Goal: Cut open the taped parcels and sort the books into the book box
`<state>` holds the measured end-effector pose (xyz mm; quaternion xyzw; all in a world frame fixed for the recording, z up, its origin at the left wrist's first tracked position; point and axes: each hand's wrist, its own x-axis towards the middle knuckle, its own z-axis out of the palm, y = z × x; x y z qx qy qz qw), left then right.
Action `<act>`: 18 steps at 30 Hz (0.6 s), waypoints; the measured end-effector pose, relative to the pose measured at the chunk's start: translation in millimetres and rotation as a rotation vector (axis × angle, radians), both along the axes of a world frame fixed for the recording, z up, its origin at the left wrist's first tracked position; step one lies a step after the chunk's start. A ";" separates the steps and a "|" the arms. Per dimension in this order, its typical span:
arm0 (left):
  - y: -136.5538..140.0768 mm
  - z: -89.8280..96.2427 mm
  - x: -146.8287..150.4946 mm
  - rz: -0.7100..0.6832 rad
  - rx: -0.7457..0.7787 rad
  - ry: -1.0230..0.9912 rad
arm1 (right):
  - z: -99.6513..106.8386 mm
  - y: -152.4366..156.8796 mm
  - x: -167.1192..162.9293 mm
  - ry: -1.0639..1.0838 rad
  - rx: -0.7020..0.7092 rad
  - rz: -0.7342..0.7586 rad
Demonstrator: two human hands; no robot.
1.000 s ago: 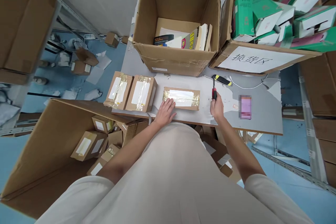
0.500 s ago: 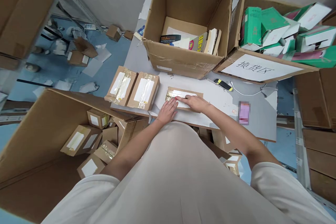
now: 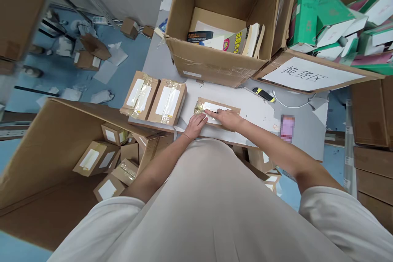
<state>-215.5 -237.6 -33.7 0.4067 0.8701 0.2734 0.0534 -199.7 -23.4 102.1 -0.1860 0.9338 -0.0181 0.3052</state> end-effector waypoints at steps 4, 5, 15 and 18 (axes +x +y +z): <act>-0.1 -1.4 -1.1 -0.006 0.012 -0.019 | 4.8 -2.9 1.4 -0.027 0.012 -0.029; -0.1 -1.5 -1.4 -0.006 0.009 -0.023 | 6.1 -3.7 1.6 -0.034 0.022 -0.035; 0.7 -1.2 -0.9 0.014 -0.025 -0.030 | 17.5 -3.1 1.3 -0.071 0.084 -0.085; 0.2 -2.2 -0.7 0.011 -0.023 -0.020 | 13.5 -3.3 8.0 -0.039 0.101 -0.097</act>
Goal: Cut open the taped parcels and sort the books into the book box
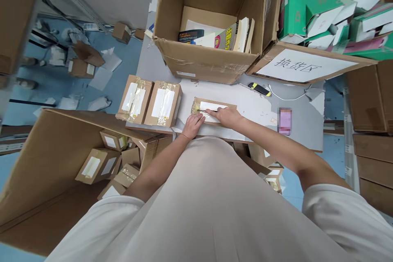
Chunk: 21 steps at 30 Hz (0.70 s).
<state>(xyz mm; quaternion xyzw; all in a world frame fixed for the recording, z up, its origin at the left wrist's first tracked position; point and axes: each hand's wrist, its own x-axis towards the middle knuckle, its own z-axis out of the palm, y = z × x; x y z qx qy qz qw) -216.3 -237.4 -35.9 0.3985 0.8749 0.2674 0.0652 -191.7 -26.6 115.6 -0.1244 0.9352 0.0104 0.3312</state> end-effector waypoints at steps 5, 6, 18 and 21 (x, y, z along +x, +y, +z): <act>0.0 0.6 1.5 -0.004 -0.017 0.017 | -4.6 1.4 20.4 0.013 0.032 -0.021; 0.2 1.4 1.5 -0.009 -0.024 0.020 | -3.5 3.9 23.4 0.016 0.031 -0.024; 1.1 1.3 2.1 0.014 -0.029 0.024 | 10.2 100.9 93.4 0.025 0.101 -0.154; 1.9 6.4 4.7 0.029 -0.041 0.055 | 12.2 110.8 107.3 0.033 0.086 -0.182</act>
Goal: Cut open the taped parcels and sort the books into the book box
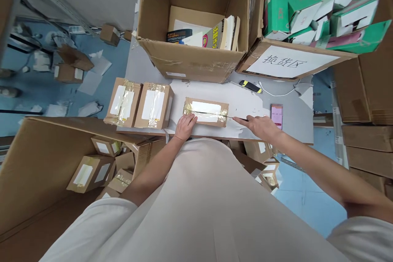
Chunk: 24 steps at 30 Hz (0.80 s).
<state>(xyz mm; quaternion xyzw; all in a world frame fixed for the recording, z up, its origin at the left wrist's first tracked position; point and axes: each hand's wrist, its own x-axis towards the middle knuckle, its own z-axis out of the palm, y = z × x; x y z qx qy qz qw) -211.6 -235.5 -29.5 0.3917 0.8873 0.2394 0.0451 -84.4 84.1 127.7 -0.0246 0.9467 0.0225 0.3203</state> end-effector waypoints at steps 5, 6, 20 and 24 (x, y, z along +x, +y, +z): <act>2.3 25.4 8.4 0.071 -0.032 -0.008 | -12.9 23.7 26.5 0.154 -0.344 -0.344; 3.9 31.9 9.0 0.085 -0.043 -0.009 | -20.8 25.0 30.7 0.188 -0.460 -0.487; 57.1 74.9 -40.3 0.033 -0.438 -0.020 | -93.5 -21.3 6.0 0.279 -1.180 -1.059; 54.2 70.3 -41.1 0.021 -0.367 -0.007 | -90.9 -13.0 5.0 0.203 -1.144 -1.007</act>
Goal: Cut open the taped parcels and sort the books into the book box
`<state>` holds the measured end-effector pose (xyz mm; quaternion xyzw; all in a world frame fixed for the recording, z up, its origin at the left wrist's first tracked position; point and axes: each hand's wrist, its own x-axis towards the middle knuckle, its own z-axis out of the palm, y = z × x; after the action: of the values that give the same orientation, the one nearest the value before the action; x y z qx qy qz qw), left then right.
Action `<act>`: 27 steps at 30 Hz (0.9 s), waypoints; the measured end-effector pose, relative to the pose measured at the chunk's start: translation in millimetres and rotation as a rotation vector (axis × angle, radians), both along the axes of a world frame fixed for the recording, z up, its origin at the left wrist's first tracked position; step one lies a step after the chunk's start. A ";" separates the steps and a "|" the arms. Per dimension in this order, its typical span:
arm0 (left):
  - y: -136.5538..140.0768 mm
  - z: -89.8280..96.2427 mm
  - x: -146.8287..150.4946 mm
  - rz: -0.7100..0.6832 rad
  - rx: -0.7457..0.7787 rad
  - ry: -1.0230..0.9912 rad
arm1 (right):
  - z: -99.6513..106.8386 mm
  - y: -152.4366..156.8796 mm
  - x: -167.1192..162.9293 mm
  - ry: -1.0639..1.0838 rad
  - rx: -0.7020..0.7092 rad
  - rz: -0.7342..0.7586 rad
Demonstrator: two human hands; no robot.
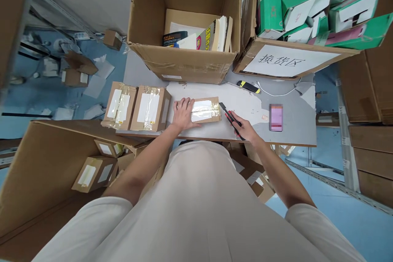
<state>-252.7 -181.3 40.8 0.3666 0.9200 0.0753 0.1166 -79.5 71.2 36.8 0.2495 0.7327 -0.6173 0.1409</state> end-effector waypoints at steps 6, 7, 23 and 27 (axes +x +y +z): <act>1.6 -6.9 -4.3 0.016 0.075 0.012 | 9.5 17.3 -13.4 -0.018 0.013 0.077; 2.4 -7.2 -4.2 0.030 0.081 0.019 | 11.0 21.4 -12.8 -0.014 0.014 0.105; 1.6 -7.8 -3.3 0.014 0.111 0.015 | 19.7 27.7 25.5 -0.109 -0.033 0.209; 10.0 -1.6 3.0 0.087 0.072 0.024 | 13.1 20.1 43.9 -0.024 -0.086 -0.099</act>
<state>-249.7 -171.3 39.2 0.3312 0.9330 0.1090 0.0890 -35.6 91.3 49.9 0.2863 0.6906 -0.6514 0.1296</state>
